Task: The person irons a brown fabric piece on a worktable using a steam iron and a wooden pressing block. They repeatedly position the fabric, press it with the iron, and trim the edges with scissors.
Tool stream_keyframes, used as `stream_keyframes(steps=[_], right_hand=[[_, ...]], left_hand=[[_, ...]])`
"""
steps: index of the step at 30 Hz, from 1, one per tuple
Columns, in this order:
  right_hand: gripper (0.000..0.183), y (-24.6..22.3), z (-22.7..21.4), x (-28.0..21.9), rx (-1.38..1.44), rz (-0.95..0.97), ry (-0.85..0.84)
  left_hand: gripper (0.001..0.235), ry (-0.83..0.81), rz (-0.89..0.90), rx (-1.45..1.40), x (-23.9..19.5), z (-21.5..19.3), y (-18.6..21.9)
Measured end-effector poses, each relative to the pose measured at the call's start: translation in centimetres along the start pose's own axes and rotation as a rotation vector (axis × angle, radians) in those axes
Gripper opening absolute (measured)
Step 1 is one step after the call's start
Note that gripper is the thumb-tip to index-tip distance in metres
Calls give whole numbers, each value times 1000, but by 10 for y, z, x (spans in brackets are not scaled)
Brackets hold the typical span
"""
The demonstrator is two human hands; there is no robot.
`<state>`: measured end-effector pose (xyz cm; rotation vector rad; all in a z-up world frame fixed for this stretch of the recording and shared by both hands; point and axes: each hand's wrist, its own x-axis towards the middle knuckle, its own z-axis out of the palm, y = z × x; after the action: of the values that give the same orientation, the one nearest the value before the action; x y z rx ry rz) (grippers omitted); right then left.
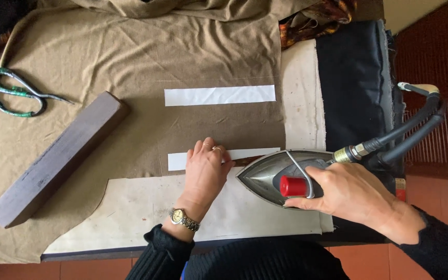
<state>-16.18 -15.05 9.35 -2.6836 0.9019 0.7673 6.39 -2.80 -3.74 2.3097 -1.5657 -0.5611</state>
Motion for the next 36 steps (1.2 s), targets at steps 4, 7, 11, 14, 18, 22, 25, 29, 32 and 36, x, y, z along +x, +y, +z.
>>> stream_keyframes(steps=[4,7,11,14,18,22,25,29,32,36], right_hand=[[70,-12,-6,4,12,14,-32],[70,-20,-10,8,24,14,-42],[73,-24,-8,6,31,4,-16],[74,-22,-7,9,26,18,-18],[73,-22,-4,9,7,16,-13],[75,-19,0,9,3,1,19],[75,-21,-2,9,-3,2,4],[72,-28,-9,11,26,30,-52],[71,-38,-15,14,27,19,-53],[72,-55,-18,21,20,-9,-26]], left_hand=[[11,-7,-4,4,1,-1,0],[16,25,-10,23,0,-8,-2],[23,110,70,22,-20,-33,-13],[27,138,99,-13,-30,-39,-31],[16,155,111,-21,-35,-37,-39],[13,149,65,18,-30,-32,-38],[15,175,70,87,-27,-30,-38],[11,223,60,57,-23,-30,-38],[10,252,58,64,-21,-33,-37],[9,289,46,45,-17,-29,-38]])
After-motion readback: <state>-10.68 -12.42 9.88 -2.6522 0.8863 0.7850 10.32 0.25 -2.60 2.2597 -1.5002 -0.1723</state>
